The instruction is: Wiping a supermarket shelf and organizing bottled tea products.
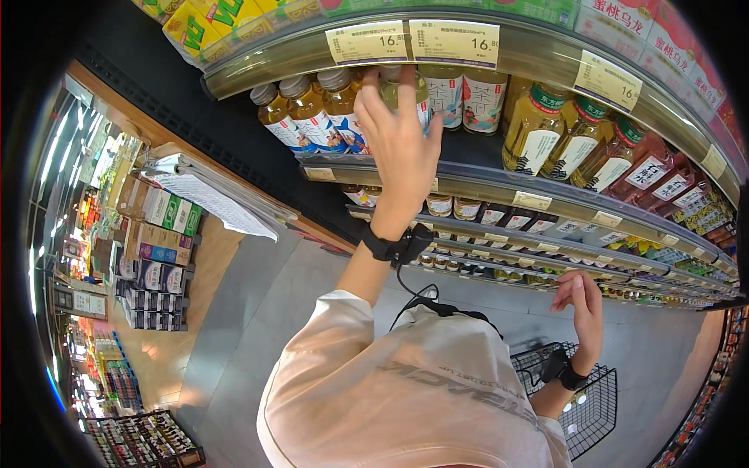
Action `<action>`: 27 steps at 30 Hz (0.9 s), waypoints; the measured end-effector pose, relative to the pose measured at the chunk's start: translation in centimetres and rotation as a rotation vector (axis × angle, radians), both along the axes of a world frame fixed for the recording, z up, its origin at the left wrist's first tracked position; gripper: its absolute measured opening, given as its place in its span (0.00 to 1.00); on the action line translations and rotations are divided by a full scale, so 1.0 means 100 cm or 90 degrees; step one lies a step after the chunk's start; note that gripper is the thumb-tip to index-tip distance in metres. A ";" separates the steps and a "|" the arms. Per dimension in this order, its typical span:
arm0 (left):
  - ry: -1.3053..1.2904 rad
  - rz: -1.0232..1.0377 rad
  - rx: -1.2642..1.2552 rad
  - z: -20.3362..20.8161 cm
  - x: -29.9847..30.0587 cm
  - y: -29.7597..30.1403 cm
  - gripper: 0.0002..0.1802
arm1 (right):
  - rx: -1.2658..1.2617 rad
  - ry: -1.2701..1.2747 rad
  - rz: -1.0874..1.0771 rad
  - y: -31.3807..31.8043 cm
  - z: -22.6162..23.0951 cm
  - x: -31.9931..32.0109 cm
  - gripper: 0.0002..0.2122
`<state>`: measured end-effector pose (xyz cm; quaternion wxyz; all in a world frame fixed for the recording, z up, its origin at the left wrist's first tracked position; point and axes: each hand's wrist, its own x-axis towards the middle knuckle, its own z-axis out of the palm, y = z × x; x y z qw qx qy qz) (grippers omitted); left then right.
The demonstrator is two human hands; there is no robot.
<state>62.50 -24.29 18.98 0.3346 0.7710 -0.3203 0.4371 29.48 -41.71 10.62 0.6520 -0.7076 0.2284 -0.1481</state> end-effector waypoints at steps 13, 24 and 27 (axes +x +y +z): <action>0.015 0.025 0.137 0.010 0.017 0.009 0.30 | -0.008 -0.001 0.053 -0.003 -0.003 0.014 0.17; -0.163 0.112 0.293 0.025 0.032 0.021 0.35 | -0.017 0.012 0.088 -0.001 -0.003 0.028 0.18; -0.169 0.154 0.292 0.023 0.044 0.011 0.32 | -0.010 0.008 0.107 0.002 -0.004 0.032 0.17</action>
